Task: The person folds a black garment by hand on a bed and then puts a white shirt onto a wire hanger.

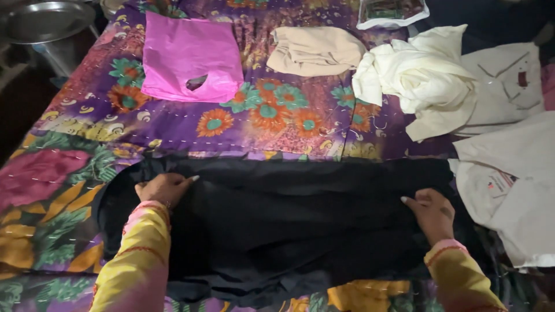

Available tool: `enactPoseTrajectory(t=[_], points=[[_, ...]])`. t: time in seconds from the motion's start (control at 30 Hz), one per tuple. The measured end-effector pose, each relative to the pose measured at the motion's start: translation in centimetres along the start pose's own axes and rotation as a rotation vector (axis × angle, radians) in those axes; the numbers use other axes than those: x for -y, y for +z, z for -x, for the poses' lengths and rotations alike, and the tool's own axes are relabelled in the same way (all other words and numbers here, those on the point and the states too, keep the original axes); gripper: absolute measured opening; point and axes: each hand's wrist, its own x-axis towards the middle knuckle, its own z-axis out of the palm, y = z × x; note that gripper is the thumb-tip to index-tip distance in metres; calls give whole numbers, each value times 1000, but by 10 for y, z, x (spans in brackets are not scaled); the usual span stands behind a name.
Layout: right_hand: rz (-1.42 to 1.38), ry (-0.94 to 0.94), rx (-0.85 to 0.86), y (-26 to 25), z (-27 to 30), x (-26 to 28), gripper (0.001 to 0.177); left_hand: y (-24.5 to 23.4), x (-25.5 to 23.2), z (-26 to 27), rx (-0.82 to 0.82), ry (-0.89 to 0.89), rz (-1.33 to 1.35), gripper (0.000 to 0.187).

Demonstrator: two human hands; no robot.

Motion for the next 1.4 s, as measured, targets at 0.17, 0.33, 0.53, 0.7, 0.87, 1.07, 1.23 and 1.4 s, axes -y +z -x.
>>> enactPoseTrajectory(t=[0.17,0.33,0.53,0.7,0.87,1.07,1.23,1.4], points=[[46,-158,-122,5,-20,-20,42,0,2,0,-14,-3,21,55],[-281,207,-154,-29,-44,9,39,-4,-1,1,-1,-14,24,57],[-397,110,-214,-58,-41,58,36,-10,-7,6,12,-28,9,56],[-701,111,11,-61,-47,57,52,-12,-8,9,39,-38,26,55],[-606,187,317,-71,-43,71,79,-10,-6,8,-9,-13,39,55],[-807,27,277,-83,-44,70,87,-10,-7,10,-28,-9,33,56],[-710,202,262,-83,-53,51,93,-14,-8,13,4,-24,58,56],[-289,-1,124,-52,-54,35,83,-14,-10,12,9,-21,39,57]])
